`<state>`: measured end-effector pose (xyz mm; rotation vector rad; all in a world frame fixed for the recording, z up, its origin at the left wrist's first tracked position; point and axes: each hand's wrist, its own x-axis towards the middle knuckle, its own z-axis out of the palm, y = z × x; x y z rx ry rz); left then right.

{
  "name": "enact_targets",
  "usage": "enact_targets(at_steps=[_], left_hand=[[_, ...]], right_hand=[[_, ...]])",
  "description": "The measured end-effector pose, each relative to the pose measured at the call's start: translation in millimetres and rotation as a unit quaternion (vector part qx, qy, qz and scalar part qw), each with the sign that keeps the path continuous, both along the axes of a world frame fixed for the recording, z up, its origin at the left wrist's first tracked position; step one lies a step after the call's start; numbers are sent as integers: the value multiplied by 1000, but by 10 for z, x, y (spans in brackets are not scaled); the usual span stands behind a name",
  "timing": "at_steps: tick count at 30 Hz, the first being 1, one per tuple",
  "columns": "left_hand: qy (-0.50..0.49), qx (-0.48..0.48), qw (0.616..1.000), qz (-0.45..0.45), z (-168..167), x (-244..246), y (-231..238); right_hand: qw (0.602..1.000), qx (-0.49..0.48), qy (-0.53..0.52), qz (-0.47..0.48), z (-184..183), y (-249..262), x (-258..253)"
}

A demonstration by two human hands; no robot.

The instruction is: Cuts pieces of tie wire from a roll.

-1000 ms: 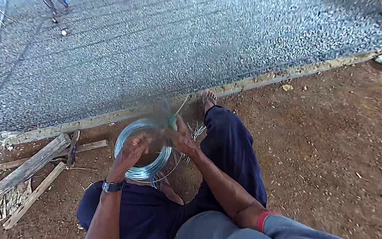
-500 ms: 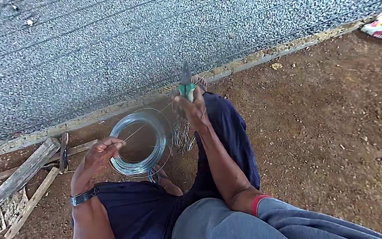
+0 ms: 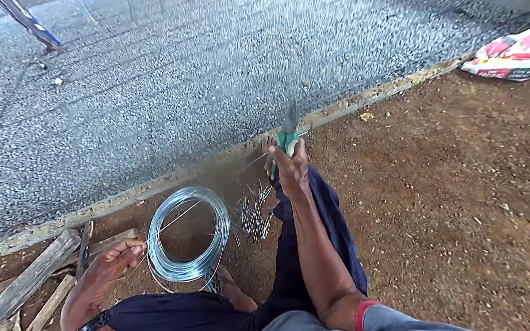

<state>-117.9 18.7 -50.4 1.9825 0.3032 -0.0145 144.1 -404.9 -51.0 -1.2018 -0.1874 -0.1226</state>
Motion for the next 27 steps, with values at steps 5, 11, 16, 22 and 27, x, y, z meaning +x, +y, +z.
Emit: enact_targets(at_steps=[5, 11, 16, 22, 27], left_hand=[[62, -6, 998, -2, 52, 138, -228], [20, -32, 997, -73, -15, 565, -933], [-55, -106, 992, -50, -203, 879, -1487], [-68, -132, 988, -38, -425, 916, -1675], [-78, -95, 992, -26, -389, 883, -1633]], right_hand=[[996, 70, 23, 46, -33, 152, -67], [988, 51, 42, 139, -139, 513, -317], [977, -38, 74, 195, -200, 764, -517], [973, -97, 60, 201, -244, 938, -638], [978, 5, 66, 196, -295, 930, -627]])
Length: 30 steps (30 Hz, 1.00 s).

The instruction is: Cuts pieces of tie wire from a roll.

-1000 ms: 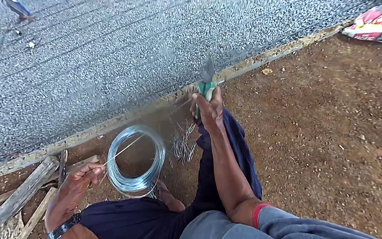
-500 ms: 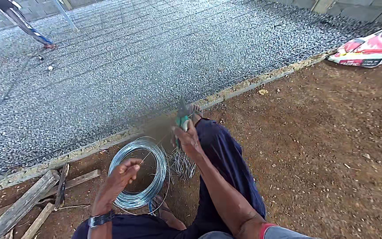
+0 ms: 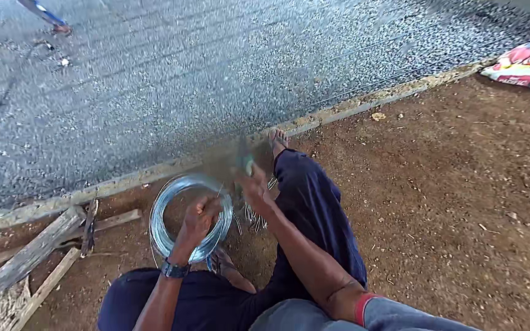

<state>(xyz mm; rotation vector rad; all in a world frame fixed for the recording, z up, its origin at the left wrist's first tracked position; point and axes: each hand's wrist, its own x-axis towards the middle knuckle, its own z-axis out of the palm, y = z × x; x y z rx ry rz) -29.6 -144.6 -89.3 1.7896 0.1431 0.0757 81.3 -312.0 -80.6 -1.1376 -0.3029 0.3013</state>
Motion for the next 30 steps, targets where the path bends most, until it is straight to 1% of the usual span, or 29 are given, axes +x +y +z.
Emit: enact_targets(at_steps=[5, 9, 12, 19, 24, 30], left_hand=[[-11, -5, 1000, -2, -37, -59, 14], [-8, -15, 1000, -21, -67, -65, 33], [4, -24, 999, -30, -56, -85, 38], [6, -38, 998, -40, -49, -65, 0], [-18, -17, 999, -25, -25, -16, -46], [-34, -7, 999, -33, -7, -34, -45]], right_hand=[[995, 56, 61, 49, -69, -33, 10], [992, 62, 95, 56, -31, -64, -17], [988, 87, 115, 58, -11, -85, -12], [989, 89, 108, 49, 1, -87, 18], [988, 109, 101, 37, -18, -38, 100], [984, 137, 106, 32, 26, -27, 87]])
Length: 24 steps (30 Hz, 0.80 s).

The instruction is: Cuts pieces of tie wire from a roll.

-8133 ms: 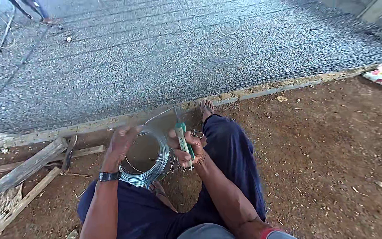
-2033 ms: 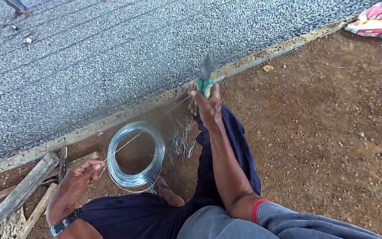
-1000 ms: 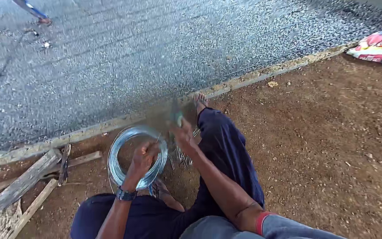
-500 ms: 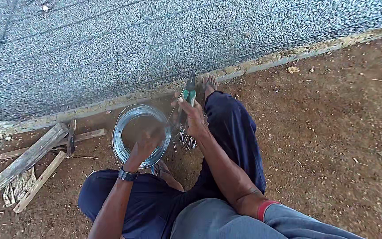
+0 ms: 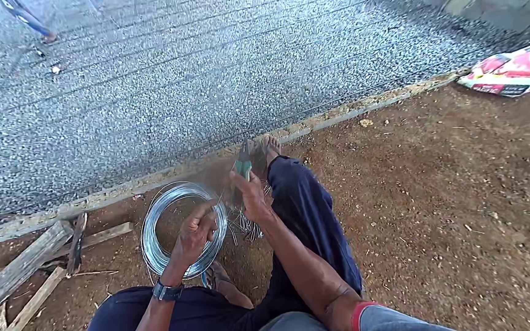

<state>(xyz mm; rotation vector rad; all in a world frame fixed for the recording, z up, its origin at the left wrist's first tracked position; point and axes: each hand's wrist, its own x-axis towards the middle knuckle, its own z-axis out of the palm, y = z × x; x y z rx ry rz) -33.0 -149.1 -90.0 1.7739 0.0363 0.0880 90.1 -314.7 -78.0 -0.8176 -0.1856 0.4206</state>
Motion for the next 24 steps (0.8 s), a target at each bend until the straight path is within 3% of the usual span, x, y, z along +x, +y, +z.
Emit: enact_targets(at_steps=[24], left_hand=[[-84, 82, 993, 22, 25, -1, 61]], right_hand=[[1000, 8, 19, 8, 36, 6, -35]])
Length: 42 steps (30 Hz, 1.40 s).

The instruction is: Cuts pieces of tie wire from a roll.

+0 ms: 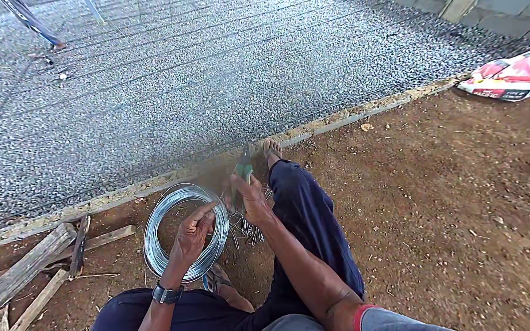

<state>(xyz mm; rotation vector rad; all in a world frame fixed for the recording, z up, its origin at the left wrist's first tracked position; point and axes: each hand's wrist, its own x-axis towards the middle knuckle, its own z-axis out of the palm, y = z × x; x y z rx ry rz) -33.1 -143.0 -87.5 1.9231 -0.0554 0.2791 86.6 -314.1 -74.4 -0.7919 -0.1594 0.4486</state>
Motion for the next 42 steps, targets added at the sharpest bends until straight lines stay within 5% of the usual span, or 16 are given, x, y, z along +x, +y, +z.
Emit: enact_targets(at_steps=[29, 37, 42], left_hand=[[-8, 27, 1000, 4, 60, -35, 120], [35, 110, 991, 75, 117, -111, 338], [37, 104, 991, 76, 152, -148, 401]], right_hand=[[1000, 6, -16, 13, 9, -18, -27], [967, -225, -118, 30, -138, -45, -61], [959, -252, -101, 77, -180, -18, -149]])
